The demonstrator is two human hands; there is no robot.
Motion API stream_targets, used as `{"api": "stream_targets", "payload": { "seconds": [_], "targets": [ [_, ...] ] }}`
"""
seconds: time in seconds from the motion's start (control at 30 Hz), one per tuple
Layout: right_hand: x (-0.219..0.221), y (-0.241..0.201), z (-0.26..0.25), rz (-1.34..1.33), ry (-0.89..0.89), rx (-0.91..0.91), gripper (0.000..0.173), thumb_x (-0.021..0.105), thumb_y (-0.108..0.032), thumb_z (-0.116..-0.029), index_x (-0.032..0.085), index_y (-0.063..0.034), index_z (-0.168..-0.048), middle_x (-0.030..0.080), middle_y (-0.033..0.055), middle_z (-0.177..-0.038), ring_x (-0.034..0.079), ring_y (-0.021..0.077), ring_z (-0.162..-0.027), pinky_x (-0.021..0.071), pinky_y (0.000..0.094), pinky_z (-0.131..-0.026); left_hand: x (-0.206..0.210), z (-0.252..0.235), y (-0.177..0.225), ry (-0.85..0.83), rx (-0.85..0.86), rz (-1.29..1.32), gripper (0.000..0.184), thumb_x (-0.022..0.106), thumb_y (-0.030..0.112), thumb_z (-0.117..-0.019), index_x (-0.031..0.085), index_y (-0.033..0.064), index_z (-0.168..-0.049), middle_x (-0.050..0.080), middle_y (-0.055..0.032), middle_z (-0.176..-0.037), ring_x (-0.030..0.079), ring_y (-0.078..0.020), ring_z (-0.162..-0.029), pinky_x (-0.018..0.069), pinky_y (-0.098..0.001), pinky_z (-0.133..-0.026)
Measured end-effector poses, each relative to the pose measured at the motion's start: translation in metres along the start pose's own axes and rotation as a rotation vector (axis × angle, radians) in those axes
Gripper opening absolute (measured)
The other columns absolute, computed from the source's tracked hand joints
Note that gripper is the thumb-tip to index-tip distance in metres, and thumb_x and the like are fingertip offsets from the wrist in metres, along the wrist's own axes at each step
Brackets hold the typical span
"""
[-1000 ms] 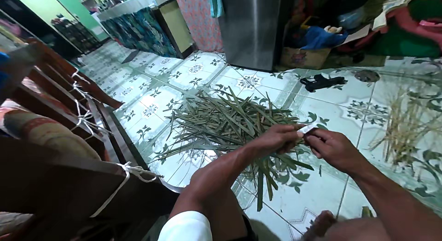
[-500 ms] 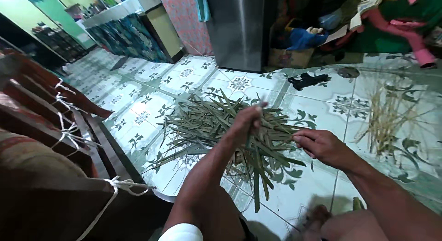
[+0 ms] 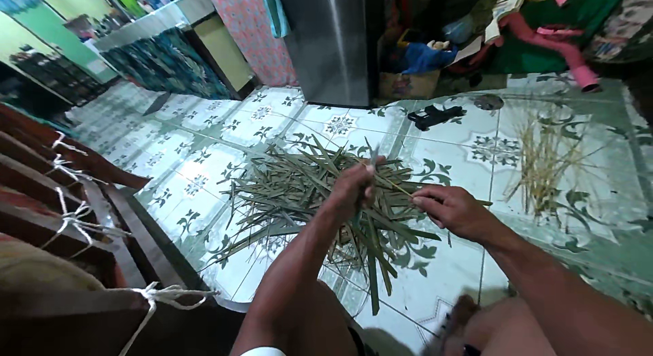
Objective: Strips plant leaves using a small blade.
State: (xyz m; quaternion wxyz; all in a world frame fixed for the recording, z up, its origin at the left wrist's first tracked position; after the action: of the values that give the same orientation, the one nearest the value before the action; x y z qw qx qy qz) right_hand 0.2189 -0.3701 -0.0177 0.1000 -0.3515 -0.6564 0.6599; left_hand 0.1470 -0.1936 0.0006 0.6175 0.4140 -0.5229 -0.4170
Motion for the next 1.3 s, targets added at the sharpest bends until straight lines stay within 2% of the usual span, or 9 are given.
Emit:
{"api": "stream_targets", "payload": {
  "seconds": [0.13,0.33,0.53,0.73,0.8,0.93,1.07,1.17,1.3],
  "targets": [
    [0.001,-0.004,0.000,0.034,-0.004,-0.046,0.024,0.051,-0.021,-0.1043,0.070,-0.0061,-0.098,0.059,-0.0058,-0.072,0.047,-0.0025,-0.053,0.0427,0.0160,-0.050,0.027,0.007,-0.012,-0.070,-0.095,-0.162,0.038,0.042,0.019,-0.1068,0.057,0.0043,-0.139,0.054,0.0045,-0.064,0.048,-0.0026,-0.048,0.0432,-0.0174,-0.045],
    [-0.008,0.000,0.003,0.061,-0.078,-0.058,0.026,0.051,-0.022,-0.1046,0.071,-0.0054,-0.106,0.063,-0.0040,-0.079,0.049,-0.0018,-0.057,0.0439,0.0164,-0.053,-0.033,0.009,0.037,0.068,0.134,0.151,0.041,0.051,0.035,-0.1038,0.056,0.0137,-0.138,0.050,0.0075,-0.056,0.047,-0.0013,-0.040,0.0434,-0.0160,-0.040],
    [0.001,-0.005,0.002,0.014,-0.158,-0.041,0.028,0.047,-0.019,-0.1073,0.071,-0.0037,-0.111,0.063,-0.0049,-0.079,0.047,-0.0026,-0.052,0.0424,0.0153,-0.049,0.002,0.011,0.006,-0.060,-0.026,-0.075,0.039,0.043,0.021,-0.1057,0.057,0.0038,-0.138,0.055,0.0047,-0.064,0.049,-0.0025,-0.048,0.0434,-0.0171,-0.045],
    [-0.011,-0.003,0.003,0.126,-0.109,-0.152,0.028,0.050,-0.022,-0.1049,0.073,-0.0050,-0.106,0.064,-0.0029,-0.082,0.050,-0.0034,-0.059,0.0446,0.0148,-0.054,-0.048,0.024,0.054,0.050,0.219,0.159,0.040,0.054,0.038,-0.1020,0.061,0.0142,-0.134,0.050,0.0075,-0.054,0.047,-0.0022,-0.040,0.0447,-0.0176,-0.041],
    [-0.011,-0.001,0.001,0.130,-0.080,-0.174,0.028,0.052,-0.023,-0.1037,0.073,-0.0051,-0.105,0.065,-0.0018,-0.083,0.052,-0.0025,-0.060,0.0457,0.0158,-0.056,-0.043,0.022,0.041,0.047,0.176,0.115,0.043,0.054,0.039,-0.1021,0.059,0.0147,-0.137,0.050,0.0075,-0.055,0.048,-0.0023,-0.041,0.0451,-0.0179,-0.042],
    [-0.010,-0.001,0.001,0.116,-0.067,-0.161,0.025,0.054,-0.023,-0.1032,0.073,-0.0061,-0.105,0.065,-0.0029,-0.084,0.050,-0.0029,-0.059,0.0445,0.0153,-0.054,-0.008,0.018,0.013,-0.037,-0.001,-0.052,0.040,0.047,0.024,-0.1041,0.058,0.0056,-0.138,0.055,0.0054,-0.063,0.049,-0.0018,-0.046,0.0436,-0.0167,-0.044],
    [-0.023,0.003,0.007,0.115,-0.102,-0.125,0.026,0.051,-0.021,-0.1040,0.072,-0.0058,-0.105,0.064,-0.0040,-0.081,0.049,-0.0033,-0.057,0.0432,0.0151,-0.052,-0.045,0.032,0.059,0.078,0.208,0.059,0.040,0.053,0.036,-0.1020,0.060,0.0130,-0.134,0.049,0.0095,-0.056,0.045,0.0007,-0.040,0.0418,-0.0148,-0.040],
    [-0.025,0.006,0.008,0.072,-0.153,-0.064,0.026,0.049,-0.019,-0.1060,0.071,-0.0053,-0.109,0.065,-0.0053,-0.079,0.048,-0.0036,-0.053,0.0429,0.0145,-0.050,-0.066,0.035,0.065,0.094,0.298,0.202,0.040,0.054,0.041,-0.1020,0.060,0.0191,-0.134,0.051,0.0085,-0.054,0.047,-0.0016,-0.040,0.0441,-0.0172,-0.040],
    [-0.006,-0.001,0.006,0.043,-0.232,-0.023,0.029,0.045,-0.019,-0.1083,0.069,-0.0029,-0.116,0.063,-0.0061,-0.076,0.048,-0.0021,-0.051,0.0434,0.0156,-0.048,-0.023,0.023,0.017,0.002,0.059,0.008,0.041,0.050,0.029,-0.1033,0.057,0.0106,-0.140,0.054,0.0052,-0.058,0.051,-0.0031,-0.044,0.0460,-0.0179,-0.044]
  ]
}}
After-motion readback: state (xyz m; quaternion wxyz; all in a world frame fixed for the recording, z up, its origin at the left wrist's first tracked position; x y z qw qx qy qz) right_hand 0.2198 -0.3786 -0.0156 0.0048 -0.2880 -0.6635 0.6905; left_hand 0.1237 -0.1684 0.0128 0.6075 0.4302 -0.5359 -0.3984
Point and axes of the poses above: each hand's wrist, its own z-axis away from the middle knuckle, its own x-axis out of the palm, y = z × x, the point moved 7 cm from there along -z, towards the middle knuckle
